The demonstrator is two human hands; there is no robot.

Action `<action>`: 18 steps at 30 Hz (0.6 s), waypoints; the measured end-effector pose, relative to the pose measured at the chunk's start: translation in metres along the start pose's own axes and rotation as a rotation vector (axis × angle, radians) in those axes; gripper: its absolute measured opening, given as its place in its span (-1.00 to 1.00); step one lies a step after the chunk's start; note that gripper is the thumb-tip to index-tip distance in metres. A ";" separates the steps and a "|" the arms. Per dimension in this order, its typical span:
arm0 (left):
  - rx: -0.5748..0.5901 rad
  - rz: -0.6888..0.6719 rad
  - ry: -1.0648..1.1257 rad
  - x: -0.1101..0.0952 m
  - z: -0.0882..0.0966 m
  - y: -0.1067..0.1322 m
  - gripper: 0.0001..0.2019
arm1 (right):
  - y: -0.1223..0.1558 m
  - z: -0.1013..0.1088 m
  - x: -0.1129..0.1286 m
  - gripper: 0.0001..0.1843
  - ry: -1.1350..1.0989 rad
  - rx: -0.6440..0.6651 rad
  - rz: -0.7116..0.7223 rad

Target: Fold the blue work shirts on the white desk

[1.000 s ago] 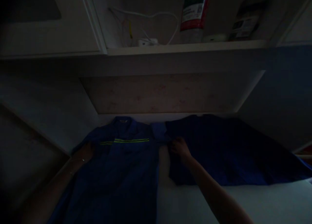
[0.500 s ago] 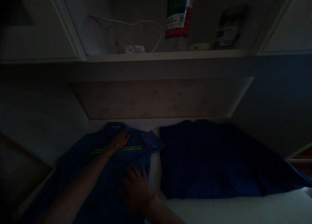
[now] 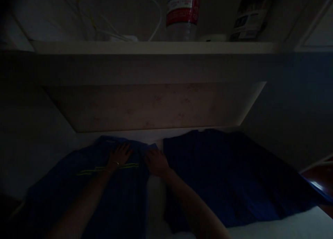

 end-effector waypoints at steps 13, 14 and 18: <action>-0.059 -0.008 0.068 -0.036 0.024 0.034 -0.46 | 0.035 -0.013 -0.038 -0.45 0.165 0.037 -0.140; -0.075 -0.048 0.089 -0.049 0.027 0.048 -0.48 | 0.040 -0.007 -0.031 -0.47 0.114 0.017 -0.101; -0.097 -0.154 0.147 -0.096 0.029 0.127 -0.47 | 0.092 0.011 0.003 -0.54 -0.120 -0.100 -0.022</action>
Point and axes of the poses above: each hand's wrist, its own y-axis away from the middle knuckle, its own z-axis out of the back of the hand, x = y × z, the point moved 7 cm from there along -y, towards the middle knuckle, and after that the axes turned 13 degrees about z, right-handed, at the moved point
